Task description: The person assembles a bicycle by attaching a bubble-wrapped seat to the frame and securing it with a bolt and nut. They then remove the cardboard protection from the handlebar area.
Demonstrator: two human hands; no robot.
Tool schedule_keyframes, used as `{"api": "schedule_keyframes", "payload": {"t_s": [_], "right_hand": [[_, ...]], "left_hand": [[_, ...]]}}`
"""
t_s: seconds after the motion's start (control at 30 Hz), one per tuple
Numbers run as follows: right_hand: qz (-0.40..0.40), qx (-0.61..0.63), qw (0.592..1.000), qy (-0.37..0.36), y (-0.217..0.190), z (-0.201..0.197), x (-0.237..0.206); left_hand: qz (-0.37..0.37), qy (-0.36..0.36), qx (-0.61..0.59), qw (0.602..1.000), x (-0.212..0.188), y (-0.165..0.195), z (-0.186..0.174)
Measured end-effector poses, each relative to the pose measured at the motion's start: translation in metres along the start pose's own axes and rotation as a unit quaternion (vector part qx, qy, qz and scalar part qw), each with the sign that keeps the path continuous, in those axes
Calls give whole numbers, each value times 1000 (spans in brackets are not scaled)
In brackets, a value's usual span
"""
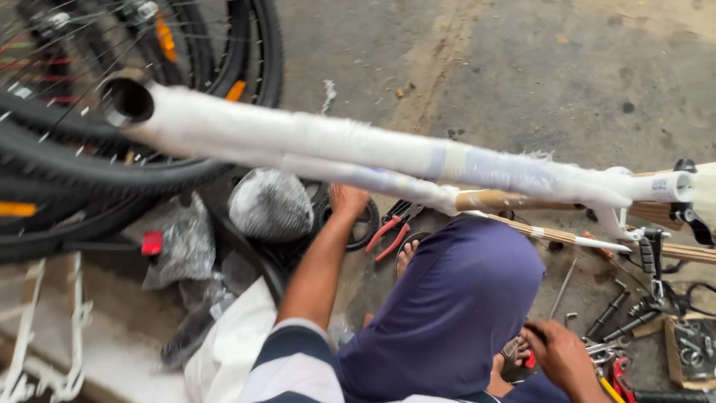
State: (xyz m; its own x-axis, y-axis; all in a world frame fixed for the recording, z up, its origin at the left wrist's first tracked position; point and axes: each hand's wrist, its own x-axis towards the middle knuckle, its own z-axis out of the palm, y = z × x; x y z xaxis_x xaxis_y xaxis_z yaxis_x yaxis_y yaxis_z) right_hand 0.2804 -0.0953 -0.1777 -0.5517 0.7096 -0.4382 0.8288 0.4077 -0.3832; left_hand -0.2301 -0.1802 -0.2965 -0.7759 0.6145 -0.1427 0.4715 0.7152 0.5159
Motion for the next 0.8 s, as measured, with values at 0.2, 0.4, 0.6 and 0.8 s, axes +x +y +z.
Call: {"api": "schedule_keyframes", "payload": {"t_s": [0.2,0.4,0.6,0.8], "right_hand": [[51,-53,997,4,9,32,-38],[44,-64,997,3,1,33,-33],[50,66,997,-1,-25,8,-16],[93,600,794,-26,-55,-30,-9]], "left_hand": [[-63,118,153,979,89,5,3],[-100,45,151,982,111,-16,3],[-98,-7,-144,985,63,-42,-16],[-148,-116,-471,862,-85,-54,-130]]}}
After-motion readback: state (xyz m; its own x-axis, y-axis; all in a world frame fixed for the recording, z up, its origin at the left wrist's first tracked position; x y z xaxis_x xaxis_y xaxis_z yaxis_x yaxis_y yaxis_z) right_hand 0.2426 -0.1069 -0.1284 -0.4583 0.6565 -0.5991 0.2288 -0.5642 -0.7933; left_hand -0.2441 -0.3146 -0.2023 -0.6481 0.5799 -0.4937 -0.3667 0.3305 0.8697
